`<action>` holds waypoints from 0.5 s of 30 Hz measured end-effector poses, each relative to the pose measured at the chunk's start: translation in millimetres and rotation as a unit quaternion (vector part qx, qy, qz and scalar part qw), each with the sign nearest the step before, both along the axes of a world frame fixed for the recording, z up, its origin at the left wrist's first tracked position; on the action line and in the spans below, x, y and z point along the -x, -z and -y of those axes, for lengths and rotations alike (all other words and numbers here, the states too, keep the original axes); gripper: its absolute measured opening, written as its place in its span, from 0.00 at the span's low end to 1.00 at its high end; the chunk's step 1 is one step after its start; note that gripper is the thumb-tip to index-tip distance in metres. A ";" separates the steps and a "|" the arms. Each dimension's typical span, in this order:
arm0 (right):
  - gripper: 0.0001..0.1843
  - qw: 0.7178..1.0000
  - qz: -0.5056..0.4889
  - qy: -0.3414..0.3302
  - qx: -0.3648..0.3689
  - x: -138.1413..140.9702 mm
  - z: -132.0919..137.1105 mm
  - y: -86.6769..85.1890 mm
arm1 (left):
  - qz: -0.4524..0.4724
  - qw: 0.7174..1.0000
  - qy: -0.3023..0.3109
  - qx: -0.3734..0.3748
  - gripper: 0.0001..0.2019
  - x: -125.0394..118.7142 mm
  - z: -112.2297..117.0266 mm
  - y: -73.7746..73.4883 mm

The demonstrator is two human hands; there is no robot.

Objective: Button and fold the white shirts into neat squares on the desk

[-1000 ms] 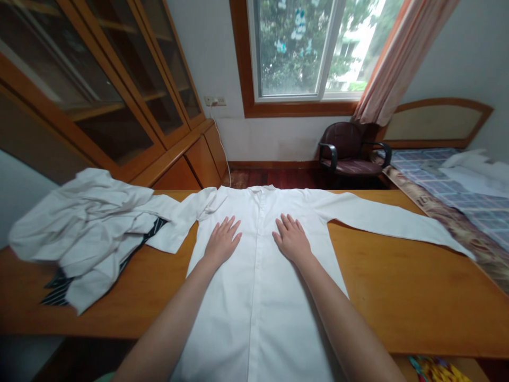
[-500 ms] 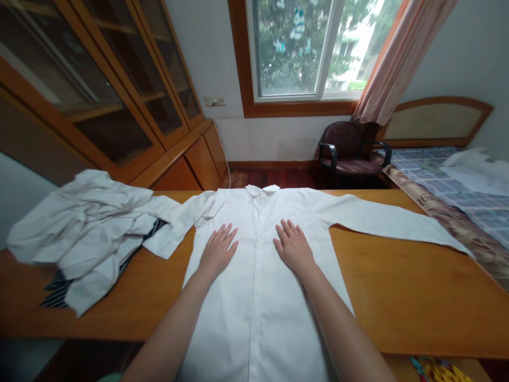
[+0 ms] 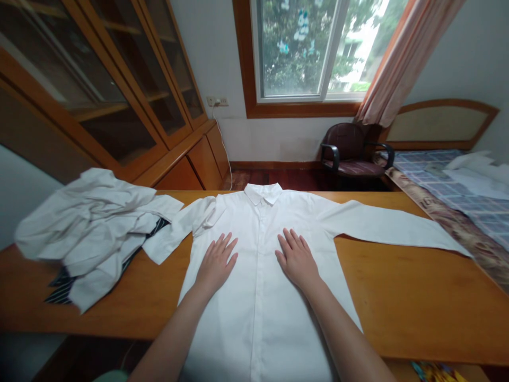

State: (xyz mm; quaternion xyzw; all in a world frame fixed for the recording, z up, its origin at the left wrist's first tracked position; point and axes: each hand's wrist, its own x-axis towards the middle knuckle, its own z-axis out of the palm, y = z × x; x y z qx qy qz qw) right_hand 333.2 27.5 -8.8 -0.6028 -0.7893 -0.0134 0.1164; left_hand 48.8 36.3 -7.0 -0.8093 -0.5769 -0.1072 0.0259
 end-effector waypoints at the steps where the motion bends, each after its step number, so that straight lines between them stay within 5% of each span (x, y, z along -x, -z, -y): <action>1: 0.28 1.000 0.001 0.000 -0.003 0.3 2.8 0.6 | -0.003 1.000 0.000 -0.001 0.23 -0.1 3.1 0.1; 9: 0.27 1.000 0.012 -0.017 0.001 -2.7 19.5 -7.8 | -0.022 0.999 -0.003 0.025 0.24 2.2 19.9 -7.0; 15: 0.24 0.999 -0.015 -0.034 -0.006 4.0 -16.3 -24.0 | -0.008 0.999 0.035 0.028 0.19 -19.2 -24.2 -34.2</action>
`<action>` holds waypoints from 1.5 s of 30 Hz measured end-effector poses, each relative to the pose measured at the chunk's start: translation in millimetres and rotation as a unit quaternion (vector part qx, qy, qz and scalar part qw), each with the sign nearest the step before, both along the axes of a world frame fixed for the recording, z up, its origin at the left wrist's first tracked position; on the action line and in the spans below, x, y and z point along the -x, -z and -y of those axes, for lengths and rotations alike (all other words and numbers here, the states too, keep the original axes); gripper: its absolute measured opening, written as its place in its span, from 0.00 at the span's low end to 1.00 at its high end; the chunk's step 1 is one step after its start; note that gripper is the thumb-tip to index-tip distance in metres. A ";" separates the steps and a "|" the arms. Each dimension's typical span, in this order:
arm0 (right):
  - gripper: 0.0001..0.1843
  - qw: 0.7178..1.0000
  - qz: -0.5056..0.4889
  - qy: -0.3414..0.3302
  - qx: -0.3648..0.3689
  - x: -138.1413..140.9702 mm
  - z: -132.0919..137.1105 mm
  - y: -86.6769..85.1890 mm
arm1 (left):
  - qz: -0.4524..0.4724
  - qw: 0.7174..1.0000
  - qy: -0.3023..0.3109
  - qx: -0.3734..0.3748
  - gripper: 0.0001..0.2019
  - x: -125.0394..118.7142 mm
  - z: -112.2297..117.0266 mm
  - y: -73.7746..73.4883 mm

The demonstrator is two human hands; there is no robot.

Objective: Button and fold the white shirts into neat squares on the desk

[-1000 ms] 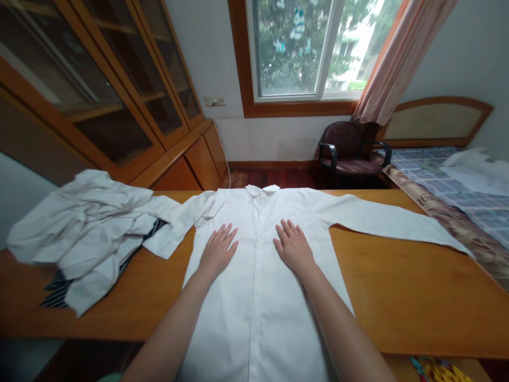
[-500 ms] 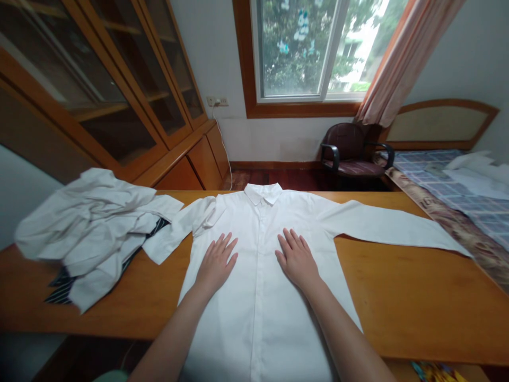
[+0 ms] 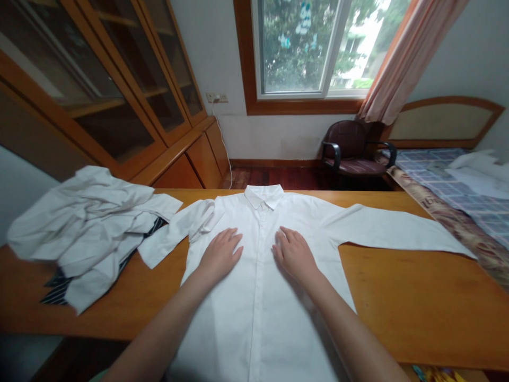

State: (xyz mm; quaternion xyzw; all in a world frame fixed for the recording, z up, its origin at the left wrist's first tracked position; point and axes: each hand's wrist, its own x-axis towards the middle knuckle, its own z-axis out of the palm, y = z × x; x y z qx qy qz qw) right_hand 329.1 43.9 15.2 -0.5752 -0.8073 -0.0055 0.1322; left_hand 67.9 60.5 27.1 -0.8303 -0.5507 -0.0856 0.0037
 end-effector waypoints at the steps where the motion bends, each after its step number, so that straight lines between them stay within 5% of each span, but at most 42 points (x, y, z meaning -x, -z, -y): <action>1: 0.25 1.000 0.001 -0.002 -0.002 4.0 -10.0 0.2 | 0.005 1.000 0.012 -0.004 0.20 -7.2 -12.7 -1.6; 6: 0.30 1.000 -0.005 -0.003 0.011 28.0 -54.7 10.7 | 0.035 0.999 0.031 -0.005 0.26 -40.8 -73.5 11.5; 11: 0.32 1.000 -0.001 -0.001 0.023 33.9 -70.7 23.7 | 0.037 0.999 0.015 0.000 0.29 -48.4 -99.6 36.5; 16: 0.33 0.999 0.002 0.033 0.035 18.0 -70.8 27.6 | 0.031 0.999 0.000 0.008 0.30 -39.3 -101.3 45.1; 29: 0.35 0.991 0.041 0.118 0.045 -48.3 -71.6 36.9 | 0.014 0.997 -0.069 0.016 0.31 3.4 -94.2 37.3; 45: 0.37 0.986 0.047 0.158 0.037 -66.4 -74.0 35.6 | -0.011 0.996 -0.088 0.028 0.32 5.1 -96.7 38.0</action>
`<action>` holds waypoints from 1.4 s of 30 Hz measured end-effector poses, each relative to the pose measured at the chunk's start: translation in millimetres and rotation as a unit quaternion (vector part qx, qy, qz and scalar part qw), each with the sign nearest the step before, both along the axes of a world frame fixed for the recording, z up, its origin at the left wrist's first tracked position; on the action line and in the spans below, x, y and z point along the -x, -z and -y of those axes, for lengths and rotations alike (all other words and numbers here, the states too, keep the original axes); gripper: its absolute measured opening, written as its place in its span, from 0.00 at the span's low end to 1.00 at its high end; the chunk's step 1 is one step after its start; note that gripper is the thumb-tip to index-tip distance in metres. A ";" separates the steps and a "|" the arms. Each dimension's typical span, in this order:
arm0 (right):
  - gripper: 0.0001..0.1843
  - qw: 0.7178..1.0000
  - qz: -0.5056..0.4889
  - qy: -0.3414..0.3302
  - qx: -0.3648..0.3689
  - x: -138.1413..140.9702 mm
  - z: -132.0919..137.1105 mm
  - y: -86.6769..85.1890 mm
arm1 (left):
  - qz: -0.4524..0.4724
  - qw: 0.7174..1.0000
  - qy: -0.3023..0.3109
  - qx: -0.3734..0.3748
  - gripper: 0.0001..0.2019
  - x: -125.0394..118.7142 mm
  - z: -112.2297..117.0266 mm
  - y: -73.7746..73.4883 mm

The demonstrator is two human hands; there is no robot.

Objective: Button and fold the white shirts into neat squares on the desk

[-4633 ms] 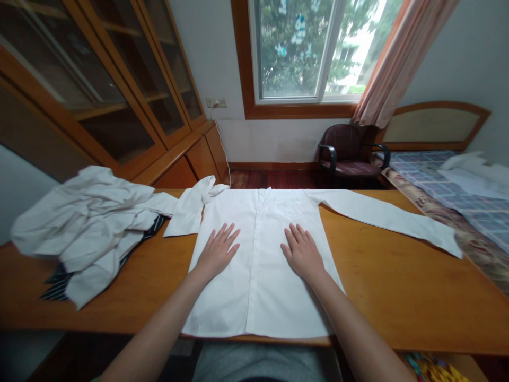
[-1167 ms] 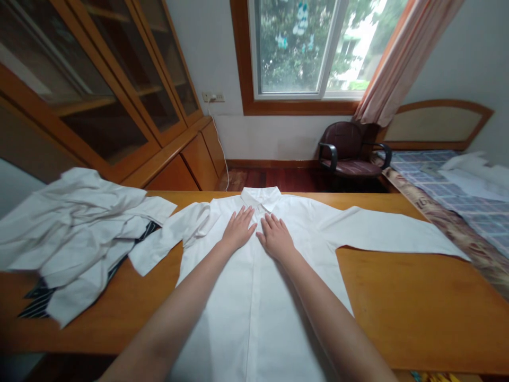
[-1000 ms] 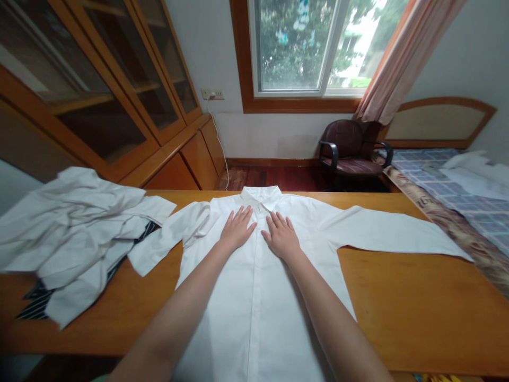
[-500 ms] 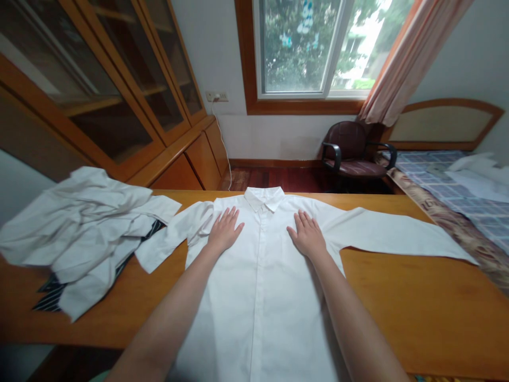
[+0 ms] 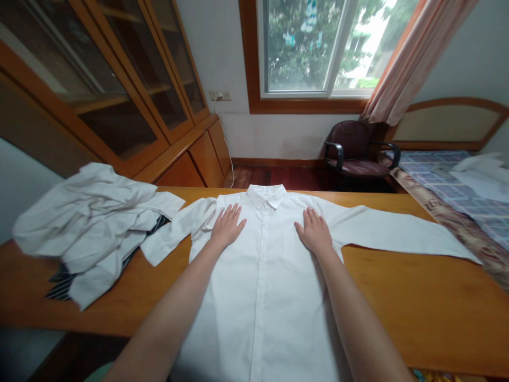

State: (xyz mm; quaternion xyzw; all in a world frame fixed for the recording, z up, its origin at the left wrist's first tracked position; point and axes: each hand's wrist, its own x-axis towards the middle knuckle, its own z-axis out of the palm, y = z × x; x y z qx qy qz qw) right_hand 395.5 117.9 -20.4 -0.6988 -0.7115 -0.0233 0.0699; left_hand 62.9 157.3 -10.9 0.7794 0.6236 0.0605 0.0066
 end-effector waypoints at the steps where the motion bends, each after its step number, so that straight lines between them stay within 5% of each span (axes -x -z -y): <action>1: 0.37 1.000 0.001 0.007 0.006 -1.9 -0.2 -0.6 | 0.001 1.000 0.001 -0.001 0.32 0.0 -0.8 0.1; 11: 0.37 0.998 -0.007 0.066 0.022 -13.9 -8.3 -3.0 | 0.013 1.000 0.004 0.000 0.32 -1.1 -9.3 2.9; 18: 0.33 0.994 -0.001 0.109 -0.007 22.6 -24.0 -8.7 | 0.017 1.000 -0.001 0.000 0.32 -7.0 -12.6 -0.5; 28: 0.37 0.996 -0.044 -0.074 0.010 107.1 -26.6 -6.8 | 0.016 1.000 0.000 -0.002 0.33 -6.4 -16.5 -0.8; 42: 0.38 0.999 -0.007 -0.018 0.034 9.0 -33.0 0.2 | 0.023 1.000 0.003 -0.006 0.32 -4.2 -19.9 1.2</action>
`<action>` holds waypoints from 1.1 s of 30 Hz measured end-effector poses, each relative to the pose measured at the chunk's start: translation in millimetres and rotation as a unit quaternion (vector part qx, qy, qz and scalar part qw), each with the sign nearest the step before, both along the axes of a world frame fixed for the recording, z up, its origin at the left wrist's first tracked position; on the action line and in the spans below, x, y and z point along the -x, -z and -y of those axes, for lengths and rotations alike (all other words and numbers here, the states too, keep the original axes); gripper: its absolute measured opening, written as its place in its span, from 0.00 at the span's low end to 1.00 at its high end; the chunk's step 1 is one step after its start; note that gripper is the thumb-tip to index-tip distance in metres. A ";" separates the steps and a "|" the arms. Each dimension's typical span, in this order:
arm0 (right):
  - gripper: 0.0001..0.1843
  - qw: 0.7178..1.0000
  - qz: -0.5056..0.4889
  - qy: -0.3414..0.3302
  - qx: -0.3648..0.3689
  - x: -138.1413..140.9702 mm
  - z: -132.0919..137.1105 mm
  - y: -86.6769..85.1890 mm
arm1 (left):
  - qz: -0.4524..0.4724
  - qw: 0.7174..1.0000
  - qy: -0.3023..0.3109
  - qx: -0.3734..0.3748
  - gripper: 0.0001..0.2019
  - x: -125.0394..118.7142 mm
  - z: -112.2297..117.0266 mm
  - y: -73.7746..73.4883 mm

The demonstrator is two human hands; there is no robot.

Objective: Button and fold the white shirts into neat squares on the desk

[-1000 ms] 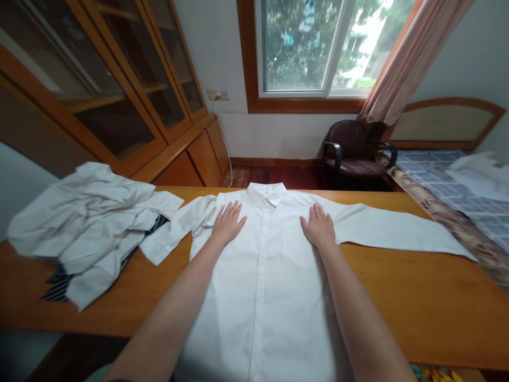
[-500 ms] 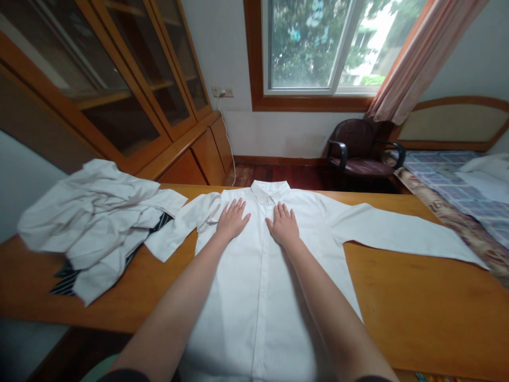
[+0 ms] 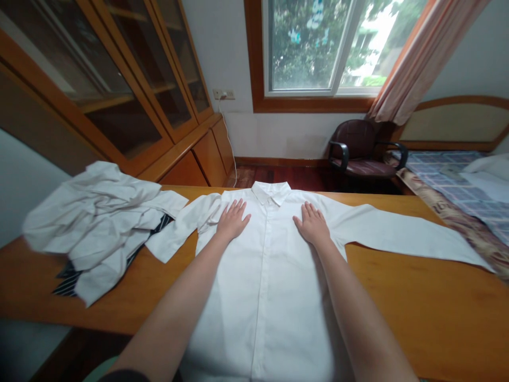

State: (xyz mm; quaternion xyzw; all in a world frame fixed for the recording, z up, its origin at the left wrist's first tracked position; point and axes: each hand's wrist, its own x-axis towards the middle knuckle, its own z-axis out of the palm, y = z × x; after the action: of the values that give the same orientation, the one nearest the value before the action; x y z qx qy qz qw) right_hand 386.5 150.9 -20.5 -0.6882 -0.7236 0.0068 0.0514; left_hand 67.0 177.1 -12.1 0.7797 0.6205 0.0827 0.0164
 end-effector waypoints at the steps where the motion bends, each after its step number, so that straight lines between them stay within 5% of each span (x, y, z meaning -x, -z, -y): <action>1: 0.38 1.000 0.002 -0.001 -0.006 -6.2 0.7 1.1 | 0.003 1.000 0.000 -0.001 0.32 0.1 -0.2 0.1; 7: 0.33 1.000 0.009 -0.001 -0.022 -15.7 7.0 -2.0 | 0.010 1.000 -0.008 -0.001 0.31 -1.0 0.0 -0.3; 11: 0.28 1.000 0.006 0.005 -0.029 9.0 27.9 -12.3 | 0.018 0.999 -0.013 -0.025 0.29 -0.9 -1.8 1.4; 16: 0.27 0.995 -0.045 -0.077 -0.041 51.2 66.7 -10.9 | 0.079 0.993 0.006 -0.086 0.20 4.4 -3.2 3.2; 21: 0.27 0.992 -0.071 -0.085 -0.059 61.1 78.9 -6.2 | 0.121 0.983 0.033 -0.137 0.18 12.0 12.6 -6.1; 28: 0.26 0.990 -0.092 -0.083 -0.068 59.3 75.6 -8.9 | 0.125 0.948 -0.159 -0.246 0.15 41.6 27.0 -33.9; 33: 0.25 0.989 -0.096 -0.082 -0.075 60.0 76.6 -9.0 | 0.165 0.930 -0.210 -0.253 0.15 82.7 15.5 -50.0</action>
State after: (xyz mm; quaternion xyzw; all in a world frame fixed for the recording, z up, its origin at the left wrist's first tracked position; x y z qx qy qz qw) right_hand 326.5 74.3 -11.5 -0.6166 -0.7680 0.0228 0.1718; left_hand -15.6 161.6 37.9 0.5850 0.7173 0.3657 -0.0973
